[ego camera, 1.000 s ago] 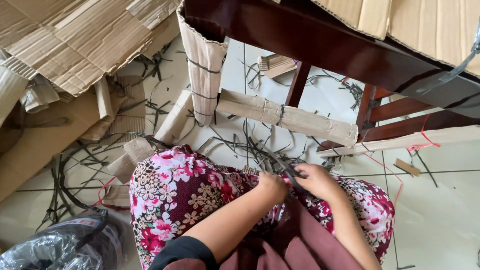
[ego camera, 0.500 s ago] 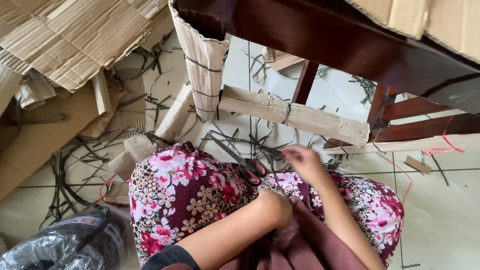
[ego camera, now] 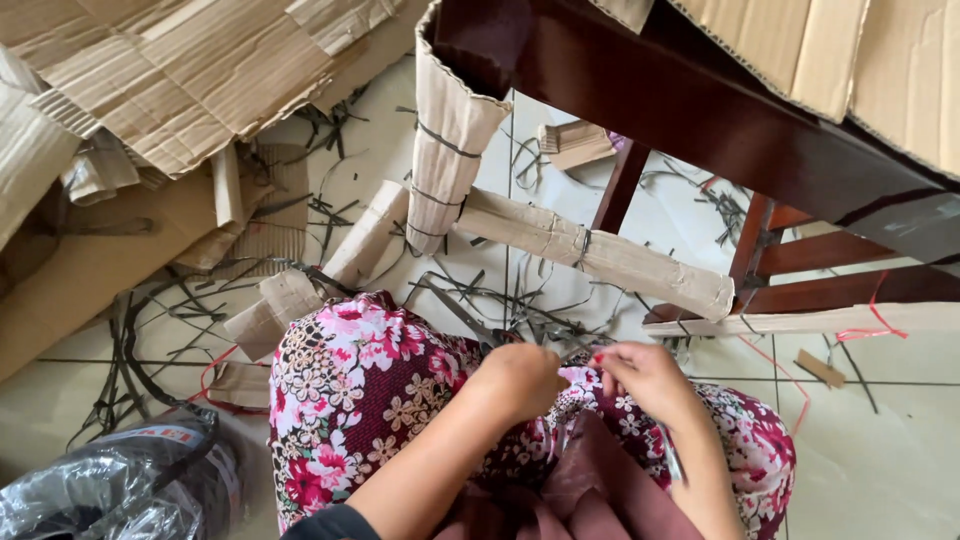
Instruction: Wrapping a wooden chair leg with protective cardboard and securing it with plastic ties.
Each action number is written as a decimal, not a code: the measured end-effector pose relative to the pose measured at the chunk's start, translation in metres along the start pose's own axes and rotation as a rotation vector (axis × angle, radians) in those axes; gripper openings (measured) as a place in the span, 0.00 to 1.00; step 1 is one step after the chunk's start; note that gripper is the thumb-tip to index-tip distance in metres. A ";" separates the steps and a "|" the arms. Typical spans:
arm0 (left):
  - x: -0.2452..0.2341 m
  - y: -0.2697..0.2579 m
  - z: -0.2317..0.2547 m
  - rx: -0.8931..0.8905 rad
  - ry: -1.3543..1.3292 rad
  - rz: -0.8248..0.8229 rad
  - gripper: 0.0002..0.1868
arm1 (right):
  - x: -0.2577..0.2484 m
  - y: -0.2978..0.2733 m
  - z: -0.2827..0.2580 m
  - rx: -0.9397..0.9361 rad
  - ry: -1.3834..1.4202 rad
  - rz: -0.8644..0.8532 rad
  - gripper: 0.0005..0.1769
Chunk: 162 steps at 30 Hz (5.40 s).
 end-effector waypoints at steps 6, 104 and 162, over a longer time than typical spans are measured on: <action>-0.044 -0.035 0.010 -0.123 -0.801 0.190 0.17 | 0.011 -0.010 0.058 -0.386 0.519 -0.096 0.08; -0.109 -0.084 -0.018 0.194 -1.039 0.954 0.07 | -0.006 -0.071 -0.117 -0.701 0.461 0.280 0.12; -0.067 -0.031 -0.047 0.235 -1.961 0.615 0.07 | -0.001 -0.056 -0.086 -0.875 0.757 -0.102 0.04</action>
Point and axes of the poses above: each hand's wrist, its own y-axis towards the middle knuckle, its own x-axis out of the palm, z = x × y, the point moved 6 cm from there along y, towards the middle knuckle, and after that the axes turned 7 degrees about y, right-handed, at the moved point
